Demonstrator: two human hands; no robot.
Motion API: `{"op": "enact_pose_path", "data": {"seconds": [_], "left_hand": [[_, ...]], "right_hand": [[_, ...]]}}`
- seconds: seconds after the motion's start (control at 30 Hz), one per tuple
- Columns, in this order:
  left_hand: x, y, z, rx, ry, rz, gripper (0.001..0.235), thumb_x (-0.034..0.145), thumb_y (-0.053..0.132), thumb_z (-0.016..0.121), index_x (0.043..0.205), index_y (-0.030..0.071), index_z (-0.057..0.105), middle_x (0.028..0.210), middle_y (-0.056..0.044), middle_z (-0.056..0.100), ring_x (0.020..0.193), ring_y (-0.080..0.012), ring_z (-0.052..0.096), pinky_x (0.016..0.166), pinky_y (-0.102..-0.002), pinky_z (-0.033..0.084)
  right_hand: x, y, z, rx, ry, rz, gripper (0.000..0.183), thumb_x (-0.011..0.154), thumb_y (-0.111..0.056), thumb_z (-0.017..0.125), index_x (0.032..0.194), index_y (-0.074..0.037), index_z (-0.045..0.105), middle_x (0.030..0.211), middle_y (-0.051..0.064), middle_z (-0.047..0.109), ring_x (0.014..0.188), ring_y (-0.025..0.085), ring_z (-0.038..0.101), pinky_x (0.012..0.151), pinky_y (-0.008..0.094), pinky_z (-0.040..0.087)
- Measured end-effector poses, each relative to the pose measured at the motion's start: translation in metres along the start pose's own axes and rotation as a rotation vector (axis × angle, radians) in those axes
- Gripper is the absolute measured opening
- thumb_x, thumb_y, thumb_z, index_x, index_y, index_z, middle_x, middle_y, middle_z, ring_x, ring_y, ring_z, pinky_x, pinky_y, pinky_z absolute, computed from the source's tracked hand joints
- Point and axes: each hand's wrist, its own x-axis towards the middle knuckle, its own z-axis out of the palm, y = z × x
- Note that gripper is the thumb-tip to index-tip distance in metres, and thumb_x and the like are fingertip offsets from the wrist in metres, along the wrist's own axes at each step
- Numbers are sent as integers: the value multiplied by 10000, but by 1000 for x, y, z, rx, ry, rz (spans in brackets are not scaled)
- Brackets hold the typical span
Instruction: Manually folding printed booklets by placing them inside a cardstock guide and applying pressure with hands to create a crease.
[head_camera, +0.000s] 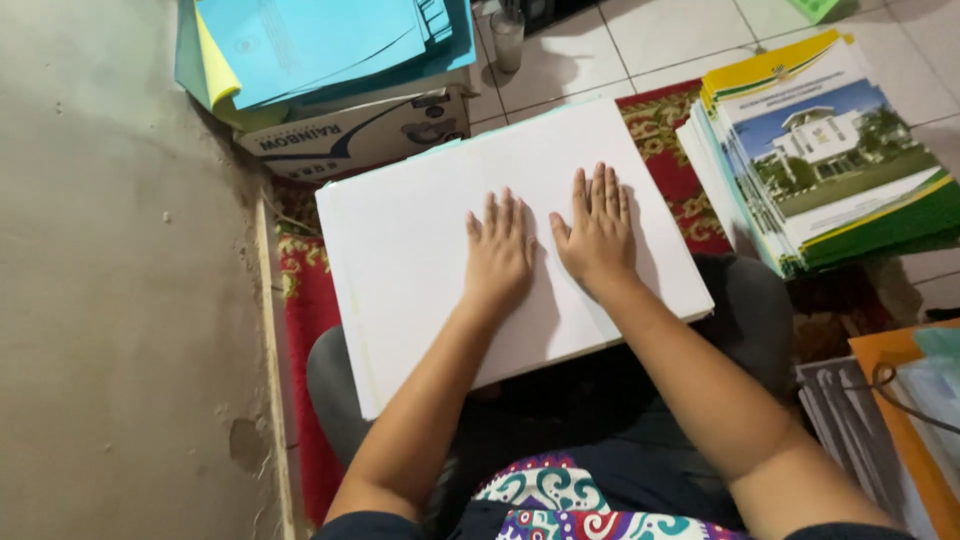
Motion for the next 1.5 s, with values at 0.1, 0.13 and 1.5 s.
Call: {"op": "enact_pose_path", "data": {"seconds": [0.1,0.13,1.5], "left_hand": [[-59,28,0,-69,-73,89,605,1078,334,295,1584,4,285,1665,-241,211,1561,-418,105,1215,-632,72],[-75,37,0,-91,-87,125,614,1074,344,293,1588,8,272,1671,-235,196,1562,-419,86,1211,-637,43],[-22,6,8,-90,133,-15,606,1067,279,368,1573,-49,310,1667,-237,224,1559,-377,155,1238,-551,86]], "right_hand": [[0,1,6,10,21,-10,780,1022,-522,431,1605,-16,321,1652,298,258,1567,387,161,1258,503,66],[1,2,6,19,20,-7,781,1027,-531,415,1606,-15,314,1657,297,239,1570,386,143,1257,507,58],[-114,17,-30,21,-76,-27,850,981,-474,514,1613,14,224,1662,305,190,1559,413,176,1253,528,121]]}}
